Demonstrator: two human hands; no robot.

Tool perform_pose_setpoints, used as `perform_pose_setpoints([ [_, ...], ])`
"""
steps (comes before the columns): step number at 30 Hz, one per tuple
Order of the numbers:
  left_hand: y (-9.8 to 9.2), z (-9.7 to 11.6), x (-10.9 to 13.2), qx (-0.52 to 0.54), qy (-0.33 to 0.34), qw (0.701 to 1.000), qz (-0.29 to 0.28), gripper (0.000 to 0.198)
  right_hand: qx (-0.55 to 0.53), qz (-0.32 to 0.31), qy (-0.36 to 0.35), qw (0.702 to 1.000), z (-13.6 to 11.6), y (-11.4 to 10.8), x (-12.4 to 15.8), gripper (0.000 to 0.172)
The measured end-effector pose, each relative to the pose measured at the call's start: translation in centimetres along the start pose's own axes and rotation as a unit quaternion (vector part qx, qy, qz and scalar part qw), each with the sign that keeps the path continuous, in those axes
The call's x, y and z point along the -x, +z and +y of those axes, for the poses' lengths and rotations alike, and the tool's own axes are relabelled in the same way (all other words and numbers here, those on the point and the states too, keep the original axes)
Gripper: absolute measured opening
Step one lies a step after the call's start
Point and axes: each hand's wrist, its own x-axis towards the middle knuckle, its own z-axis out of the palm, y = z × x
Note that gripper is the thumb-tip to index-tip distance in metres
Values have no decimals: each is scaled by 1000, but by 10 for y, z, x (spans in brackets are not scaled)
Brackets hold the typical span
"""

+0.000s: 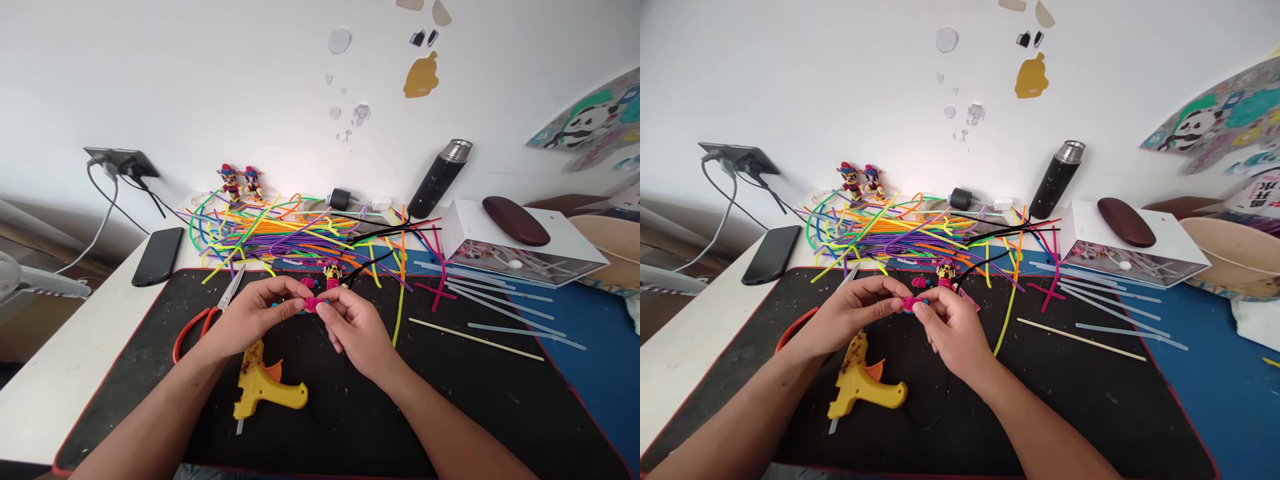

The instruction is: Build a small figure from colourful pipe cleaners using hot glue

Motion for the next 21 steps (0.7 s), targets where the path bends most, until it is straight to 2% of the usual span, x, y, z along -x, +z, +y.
perform_pose_setpoints([
  [10,-2,4,-1,-11,-13,999,-29,21,36,-11,-11,999,1,-1,1,30],
  [21,-2,6,1,-121,-13,992,-19,18,114,-10,-27,993,5,-1,1,26],
])
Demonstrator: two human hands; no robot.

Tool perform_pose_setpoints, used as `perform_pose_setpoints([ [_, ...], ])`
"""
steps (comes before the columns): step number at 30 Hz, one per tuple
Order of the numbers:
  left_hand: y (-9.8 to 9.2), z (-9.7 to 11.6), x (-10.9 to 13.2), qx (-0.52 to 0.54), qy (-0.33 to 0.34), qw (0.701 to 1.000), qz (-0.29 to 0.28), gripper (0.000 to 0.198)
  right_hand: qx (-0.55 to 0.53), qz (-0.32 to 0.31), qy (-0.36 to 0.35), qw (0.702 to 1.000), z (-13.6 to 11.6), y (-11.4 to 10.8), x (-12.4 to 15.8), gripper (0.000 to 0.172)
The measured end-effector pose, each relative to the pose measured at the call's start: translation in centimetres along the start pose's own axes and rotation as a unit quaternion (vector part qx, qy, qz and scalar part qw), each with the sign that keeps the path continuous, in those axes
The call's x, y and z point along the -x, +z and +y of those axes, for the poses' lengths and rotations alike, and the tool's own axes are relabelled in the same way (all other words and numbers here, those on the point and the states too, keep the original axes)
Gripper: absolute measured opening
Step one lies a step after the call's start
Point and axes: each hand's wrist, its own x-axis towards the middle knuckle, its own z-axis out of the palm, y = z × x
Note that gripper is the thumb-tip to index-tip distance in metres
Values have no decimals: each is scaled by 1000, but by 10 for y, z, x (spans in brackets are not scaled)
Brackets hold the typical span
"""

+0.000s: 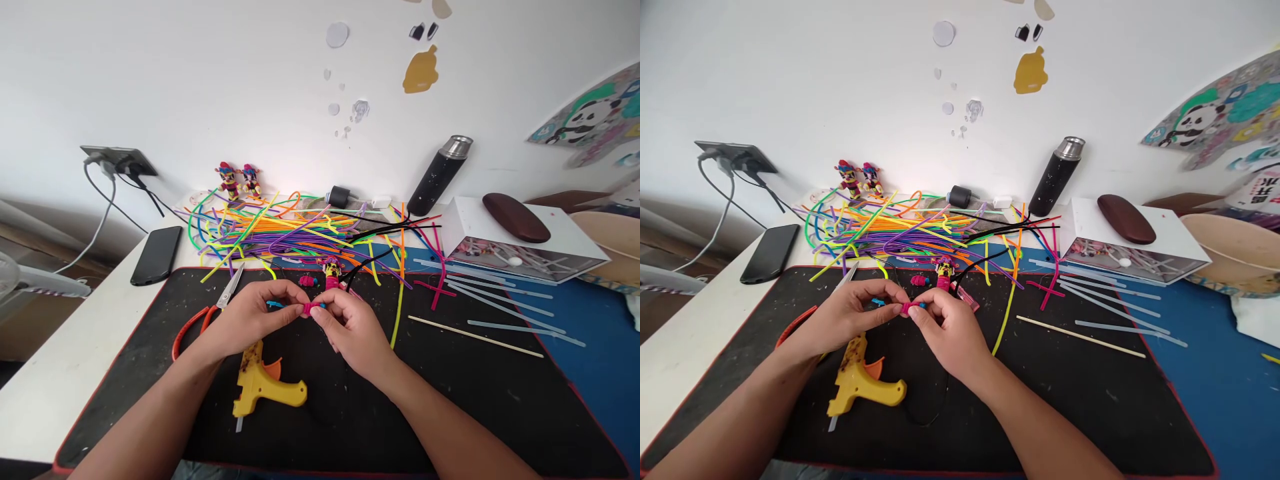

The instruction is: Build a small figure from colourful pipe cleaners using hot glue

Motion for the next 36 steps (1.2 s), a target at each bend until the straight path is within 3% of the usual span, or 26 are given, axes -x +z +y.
perform_pose_setpoints([
  [13,-2,-2,-2,89,3,996,-12,25,-19,10,-8,1000,-1,-1,0,30],
  [36,-4,-1,-3,86,-20,996,-32,24,-1,-14,3,1000,1,1,2,27],
])
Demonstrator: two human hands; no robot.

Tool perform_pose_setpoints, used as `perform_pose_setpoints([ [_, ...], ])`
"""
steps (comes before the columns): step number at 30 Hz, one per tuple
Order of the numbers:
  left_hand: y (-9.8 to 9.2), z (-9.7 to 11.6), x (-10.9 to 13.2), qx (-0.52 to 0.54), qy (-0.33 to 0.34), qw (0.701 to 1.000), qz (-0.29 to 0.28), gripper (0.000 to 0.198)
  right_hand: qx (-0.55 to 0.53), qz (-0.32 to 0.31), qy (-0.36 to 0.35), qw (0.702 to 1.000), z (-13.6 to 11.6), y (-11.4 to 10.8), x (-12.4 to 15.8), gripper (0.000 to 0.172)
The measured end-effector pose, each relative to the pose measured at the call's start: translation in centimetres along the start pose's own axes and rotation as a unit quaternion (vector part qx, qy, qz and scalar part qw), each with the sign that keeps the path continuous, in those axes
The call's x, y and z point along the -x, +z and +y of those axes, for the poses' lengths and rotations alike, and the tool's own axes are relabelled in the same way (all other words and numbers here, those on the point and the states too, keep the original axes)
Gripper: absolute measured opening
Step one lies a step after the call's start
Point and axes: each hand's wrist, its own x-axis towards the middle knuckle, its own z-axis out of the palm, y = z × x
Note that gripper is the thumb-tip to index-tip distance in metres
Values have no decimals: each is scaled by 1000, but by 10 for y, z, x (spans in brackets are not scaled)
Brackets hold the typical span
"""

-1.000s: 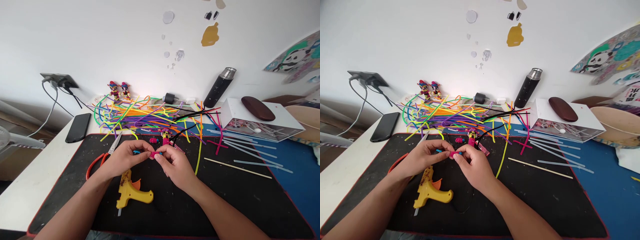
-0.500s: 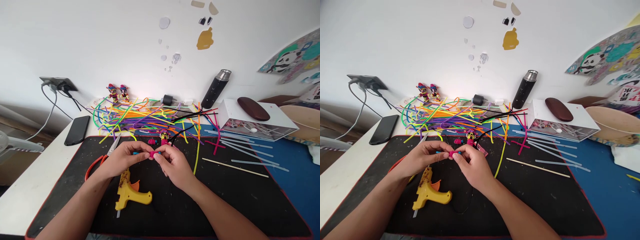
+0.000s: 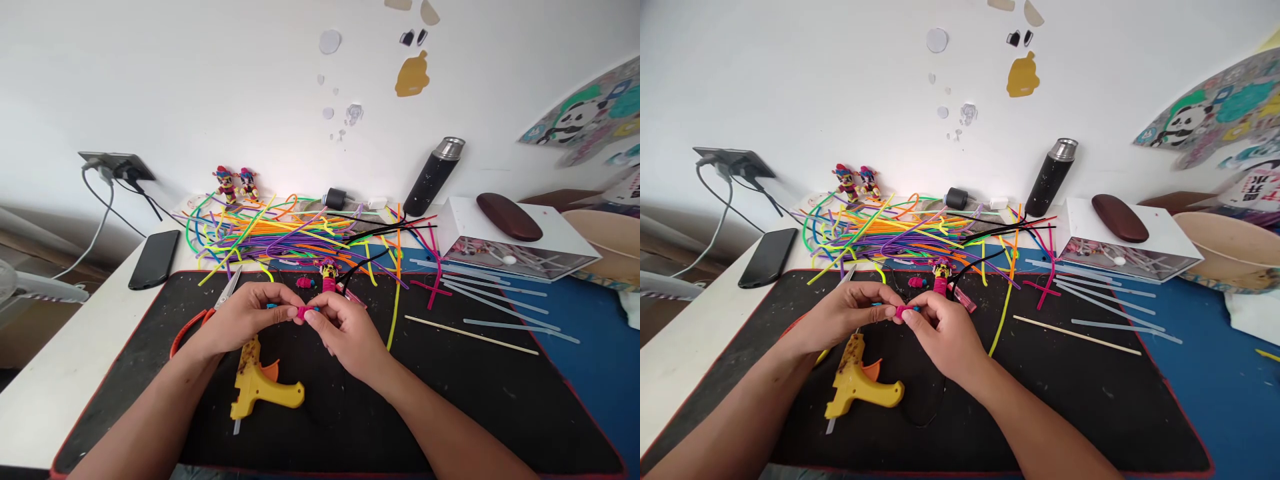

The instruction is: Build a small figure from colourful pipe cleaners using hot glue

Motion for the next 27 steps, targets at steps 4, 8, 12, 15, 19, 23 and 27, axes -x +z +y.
perform_pose_setpoints([
  [4,0,0,0,-4,1,1000,-1,25,5,-4,-3,1000,-1,0,0,27],
  [8,-1,-1,1,-13,2,1000,-2,23,12,-8,-1,1000,-1,1,1,26],
  [12,1,-3,1,-4,1,1000,3,22,6,-4,-2,1000,-1,2,1,26],
  [15,4,-6,0,30,-3,999,11,20,-8,7,-6,1000,-1,1,0,28],
  [19,5,-9,-1,83,-9,996,26,24,-32,14,-3,999,-3,-1,-2,30],
  [23,2,-11,-2,73,-3,997,31,27,-62,11,8,998,-3,-1,-1,30],
  [27,1,-9,-2,48,-9,998,29,24,-57,11,3,998,-1,0,-1,29],
])
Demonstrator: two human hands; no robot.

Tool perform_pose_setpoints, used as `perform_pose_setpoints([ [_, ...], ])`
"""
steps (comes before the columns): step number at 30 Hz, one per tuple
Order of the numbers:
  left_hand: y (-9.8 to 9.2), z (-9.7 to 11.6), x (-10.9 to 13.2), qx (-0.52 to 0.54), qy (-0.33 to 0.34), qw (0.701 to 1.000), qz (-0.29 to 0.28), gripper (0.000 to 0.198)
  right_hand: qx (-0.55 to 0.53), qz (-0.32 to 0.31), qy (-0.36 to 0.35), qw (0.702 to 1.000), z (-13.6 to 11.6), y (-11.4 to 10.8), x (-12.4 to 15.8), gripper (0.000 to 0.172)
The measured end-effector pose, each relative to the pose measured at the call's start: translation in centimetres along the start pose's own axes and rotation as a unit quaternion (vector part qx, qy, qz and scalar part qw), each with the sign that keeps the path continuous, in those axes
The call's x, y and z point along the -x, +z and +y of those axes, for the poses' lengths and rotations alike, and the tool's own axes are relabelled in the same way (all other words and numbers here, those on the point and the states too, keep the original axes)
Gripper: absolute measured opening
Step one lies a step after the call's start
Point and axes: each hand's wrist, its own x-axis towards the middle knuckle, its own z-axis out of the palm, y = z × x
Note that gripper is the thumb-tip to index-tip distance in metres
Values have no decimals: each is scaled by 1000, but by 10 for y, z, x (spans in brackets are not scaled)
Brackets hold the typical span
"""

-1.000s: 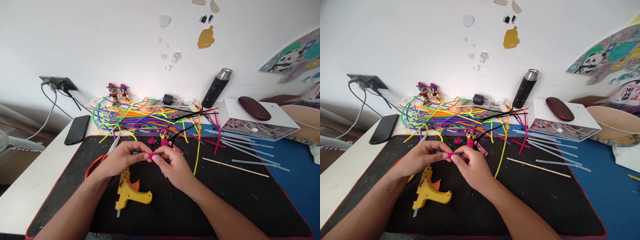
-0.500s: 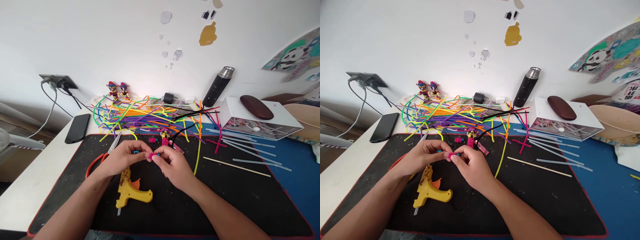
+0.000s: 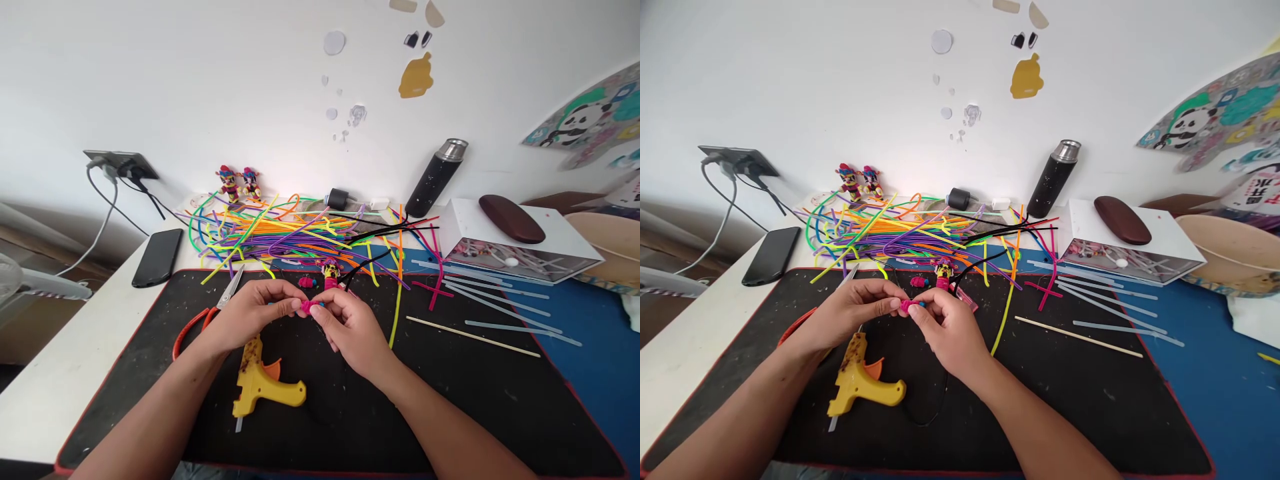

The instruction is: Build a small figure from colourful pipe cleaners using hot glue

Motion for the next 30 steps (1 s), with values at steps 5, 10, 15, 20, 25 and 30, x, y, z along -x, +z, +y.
perform_pose_setpoints([
  [5,2,5,1,-18,-5,1000,-10,23,6,3,-8,1000,0,0,-2,27],
  [10,1,6,2,-25,-3,1000,-17,22,17,1,-14,1000,-2,0,-2,28],
  [15,2,5,1,-44,0,999,-17,23,36,2,-22,999,0,1,0,27],
  [20,1,4,1,-58,-4,998,-22,23,57,5,-23,998,3,1,0,27],
  [25,1,4,2,-70,-8,997,-22,23,75,8,-19,997,4,1,0,27],
  [30,2,2,1,-71,-13,997,-19,23,78,6,-17,997,3,1,0,26],
])
